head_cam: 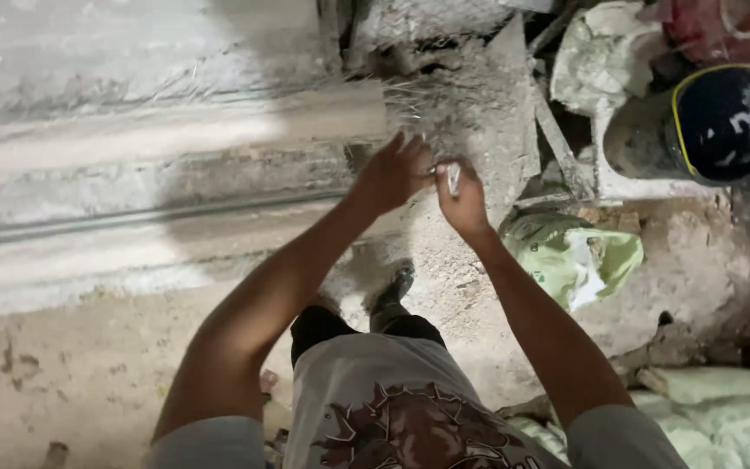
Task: Applying a plaster mixture over fiber strands within molds to cast architectural decorative pieces.
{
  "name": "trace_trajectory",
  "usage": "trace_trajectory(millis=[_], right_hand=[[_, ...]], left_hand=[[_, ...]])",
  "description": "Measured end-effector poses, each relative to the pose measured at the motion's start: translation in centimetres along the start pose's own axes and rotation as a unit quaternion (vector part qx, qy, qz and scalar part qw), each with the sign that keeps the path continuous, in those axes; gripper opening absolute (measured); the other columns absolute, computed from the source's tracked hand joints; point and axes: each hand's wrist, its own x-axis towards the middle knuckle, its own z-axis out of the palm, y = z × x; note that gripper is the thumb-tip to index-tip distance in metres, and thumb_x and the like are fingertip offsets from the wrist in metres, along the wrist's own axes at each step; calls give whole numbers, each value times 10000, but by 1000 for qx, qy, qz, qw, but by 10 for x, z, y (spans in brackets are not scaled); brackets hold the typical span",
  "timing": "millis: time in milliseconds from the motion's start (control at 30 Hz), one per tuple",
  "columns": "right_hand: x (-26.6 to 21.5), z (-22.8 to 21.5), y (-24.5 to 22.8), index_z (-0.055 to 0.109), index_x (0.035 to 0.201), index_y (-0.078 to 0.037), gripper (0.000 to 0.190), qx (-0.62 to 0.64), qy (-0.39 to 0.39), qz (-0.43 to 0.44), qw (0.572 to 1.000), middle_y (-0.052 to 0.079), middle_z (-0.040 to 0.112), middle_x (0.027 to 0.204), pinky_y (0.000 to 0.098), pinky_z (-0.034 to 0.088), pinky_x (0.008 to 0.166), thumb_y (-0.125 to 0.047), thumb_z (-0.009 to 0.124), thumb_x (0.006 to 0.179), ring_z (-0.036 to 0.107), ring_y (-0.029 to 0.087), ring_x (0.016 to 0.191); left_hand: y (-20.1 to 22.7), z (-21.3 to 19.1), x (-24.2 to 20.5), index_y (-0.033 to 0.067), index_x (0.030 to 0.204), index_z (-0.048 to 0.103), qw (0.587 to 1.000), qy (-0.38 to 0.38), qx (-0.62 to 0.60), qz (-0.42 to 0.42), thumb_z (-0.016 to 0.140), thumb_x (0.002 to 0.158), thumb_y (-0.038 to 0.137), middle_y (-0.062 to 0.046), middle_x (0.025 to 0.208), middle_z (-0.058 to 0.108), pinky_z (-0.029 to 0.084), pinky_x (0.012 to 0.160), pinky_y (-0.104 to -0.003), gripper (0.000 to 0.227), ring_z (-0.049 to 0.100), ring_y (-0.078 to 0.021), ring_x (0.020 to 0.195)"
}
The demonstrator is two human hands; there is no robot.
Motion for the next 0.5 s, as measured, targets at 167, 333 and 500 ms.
trace_trajectory(millis=[167,333,500], right_hand=[[42,-24,11,636,979,-4,99,37,16,-19,999,119,681,847,323,500,677,-36,582,1057,663,242,726],[67,-53,116,667,941,7,172,-217,-89,-43,971,164,680,872,448,522,820,-154,721,917,666,287,816],[74,-43,146,701,1064,11,429,-435,-6,-96,895,264,687,1039,494,520,743,-251,798,739,643,436,1014]], left_hand=[[-6,-91,17,348,1346,709,995,16,-74,-65,583,1041,282,-157,1419,563,365,1115,-582,337,491,-375,1348],[-2,-133,-14,303,1312,706,991,15,-35,-128,570,921,82,-145,1468,542,320,1141,-547,470,459,-352,1373],[15,-138,-64,131,1249,738,967,-24,-72,-245,566,909,-14,-158,1503,529,282,1220,-505,408,443,-336,1444]])
